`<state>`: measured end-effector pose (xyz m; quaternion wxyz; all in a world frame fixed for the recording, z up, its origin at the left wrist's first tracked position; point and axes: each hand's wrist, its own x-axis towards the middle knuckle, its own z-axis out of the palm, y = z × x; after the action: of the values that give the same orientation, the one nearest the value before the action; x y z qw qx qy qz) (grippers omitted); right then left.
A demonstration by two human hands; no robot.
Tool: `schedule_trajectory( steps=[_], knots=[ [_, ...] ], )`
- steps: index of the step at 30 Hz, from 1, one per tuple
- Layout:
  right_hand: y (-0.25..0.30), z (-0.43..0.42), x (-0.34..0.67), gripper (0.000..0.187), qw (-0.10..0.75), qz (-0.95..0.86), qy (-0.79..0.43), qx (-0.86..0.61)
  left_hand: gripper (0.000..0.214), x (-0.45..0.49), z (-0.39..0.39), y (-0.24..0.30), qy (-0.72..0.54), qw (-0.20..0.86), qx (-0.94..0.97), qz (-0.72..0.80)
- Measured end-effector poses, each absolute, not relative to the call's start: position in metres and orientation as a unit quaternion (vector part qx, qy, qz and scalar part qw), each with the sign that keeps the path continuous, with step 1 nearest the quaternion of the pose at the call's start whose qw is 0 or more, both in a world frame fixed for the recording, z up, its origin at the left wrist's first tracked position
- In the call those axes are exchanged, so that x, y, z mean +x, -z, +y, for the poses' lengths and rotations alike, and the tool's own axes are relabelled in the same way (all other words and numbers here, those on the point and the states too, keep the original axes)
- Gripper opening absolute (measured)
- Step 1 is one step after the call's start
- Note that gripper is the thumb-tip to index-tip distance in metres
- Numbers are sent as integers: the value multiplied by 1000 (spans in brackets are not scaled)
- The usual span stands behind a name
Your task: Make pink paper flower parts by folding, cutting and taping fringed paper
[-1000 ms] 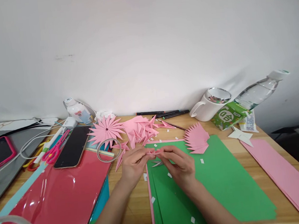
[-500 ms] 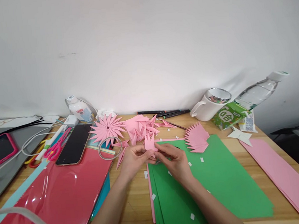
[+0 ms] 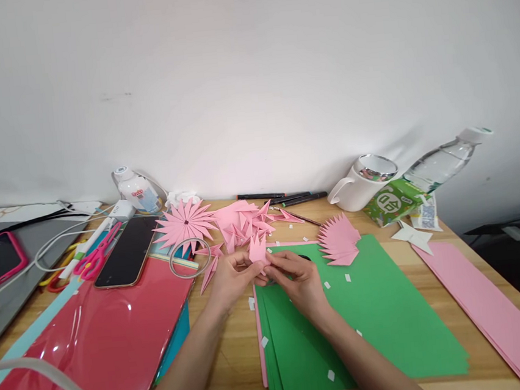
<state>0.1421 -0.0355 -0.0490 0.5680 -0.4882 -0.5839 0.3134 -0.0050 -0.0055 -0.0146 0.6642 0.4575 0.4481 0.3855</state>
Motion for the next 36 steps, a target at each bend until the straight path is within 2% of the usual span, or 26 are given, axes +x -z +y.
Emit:
schedule_trajectory(
  steps=[5,10,12,14,16,21,24,33,36],
  knots=[
    [53,-36,138,22,577,-570,-309,-497,45,-4,-5,21,-390,694,423,434],
    [47,-31,142,21,545,-609,-315,-483,43,-3,-5,23,-409,684,418,436],
    [41,-20,156,19,499,-641,-282,-511,41,-3,-4,21,-423,672,419,441],
    [35,-3,174,19,429,-670,-172,-581,39,-4,-4,18,-438,662,420,441],
    [32,19,191,23,317,-676,-47,-664,41,-6,-3,16,-443,662,420,436],
    [31,57,200,26,231,-682,4,-694,46,-10,-1,14,-427,669,424,437],
    [32,56,196,19,215,-681,9,-700,48,-12,1,15,-432,667,422,436],
    [37,29,205,29,261,-673,-10,-691,43,-9,-1,16,-425,697,417,399],
    [35,35,201,35,215,-715,-15,-665,43,-10,-1,17,-422,697,419,401]
  ],
)
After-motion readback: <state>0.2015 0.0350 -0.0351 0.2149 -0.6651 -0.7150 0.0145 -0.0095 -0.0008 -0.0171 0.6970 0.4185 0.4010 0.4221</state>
